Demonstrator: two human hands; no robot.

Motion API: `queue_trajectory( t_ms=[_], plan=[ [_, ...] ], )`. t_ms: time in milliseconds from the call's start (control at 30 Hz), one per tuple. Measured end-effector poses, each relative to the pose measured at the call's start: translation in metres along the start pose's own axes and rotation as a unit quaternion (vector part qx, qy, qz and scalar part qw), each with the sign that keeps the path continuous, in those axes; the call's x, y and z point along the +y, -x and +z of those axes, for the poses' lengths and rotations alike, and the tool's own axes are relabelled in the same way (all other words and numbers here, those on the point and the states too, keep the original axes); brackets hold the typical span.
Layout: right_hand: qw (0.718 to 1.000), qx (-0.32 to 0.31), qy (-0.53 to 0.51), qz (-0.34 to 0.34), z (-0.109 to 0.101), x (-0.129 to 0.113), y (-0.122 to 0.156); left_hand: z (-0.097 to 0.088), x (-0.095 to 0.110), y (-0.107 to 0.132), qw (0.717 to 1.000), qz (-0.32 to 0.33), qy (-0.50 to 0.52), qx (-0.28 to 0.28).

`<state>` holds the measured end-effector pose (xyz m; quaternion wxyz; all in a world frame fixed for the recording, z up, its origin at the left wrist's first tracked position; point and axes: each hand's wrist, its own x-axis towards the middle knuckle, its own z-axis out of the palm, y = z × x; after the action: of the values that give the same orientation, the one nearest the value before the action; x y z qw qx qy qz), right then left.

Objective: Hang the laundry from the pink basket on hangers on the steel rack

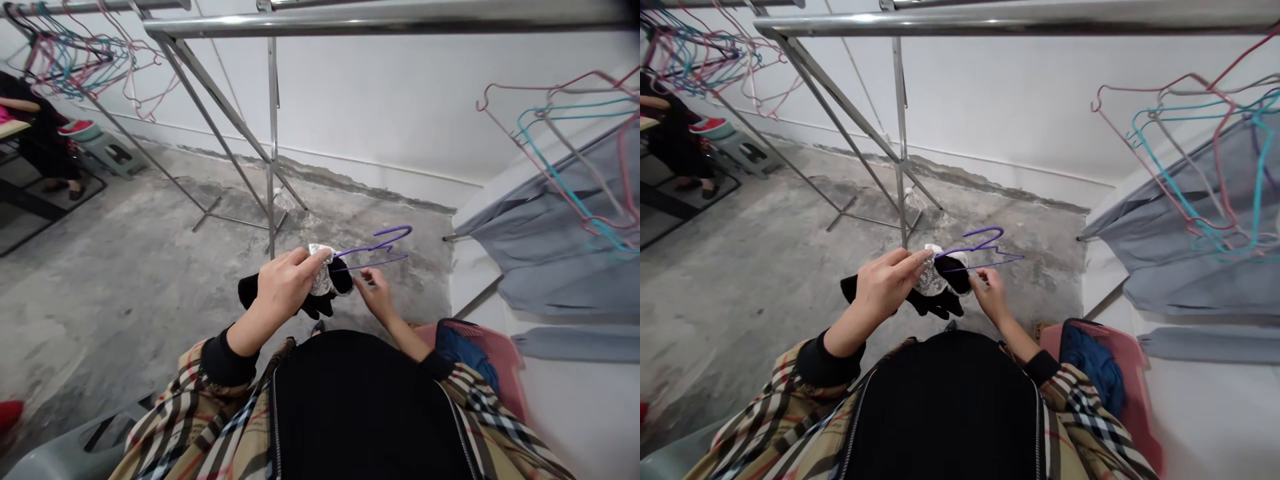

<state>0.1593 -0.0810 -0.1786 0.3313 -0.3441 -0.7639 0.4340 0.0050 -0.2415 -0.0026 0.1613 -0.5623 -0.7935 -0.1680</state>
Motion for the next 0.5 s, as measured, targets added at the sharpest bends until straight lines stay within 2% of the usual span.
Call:
queue_trajectory(
  t_ms=[100,200,333,500],
  plan=[
    [0.995,-0.033,-0.047,0.085,0.026,0.012,-0.009,-0.005,0.006,0.000,0.999,0.038,0.002,0.024],
    [0.967,-0.066,-0.150,0.196,0.034,0.021,-0.020,-0.009,0.004,0.003,0.996,0.072,0.005,0.060],
    [0.932,-0.075,-0.228,0.272,0.012,0.030,-0.024,-0.008,-0.016,0.012,0.995,0.050,0.025,0.087],
    [0.892,-0.025,-0.328,0.311,-0.023,0.030,-0.025,0.009,-0.048,0.028,0.992,-0.015,0.084,0.090]
  ],
)
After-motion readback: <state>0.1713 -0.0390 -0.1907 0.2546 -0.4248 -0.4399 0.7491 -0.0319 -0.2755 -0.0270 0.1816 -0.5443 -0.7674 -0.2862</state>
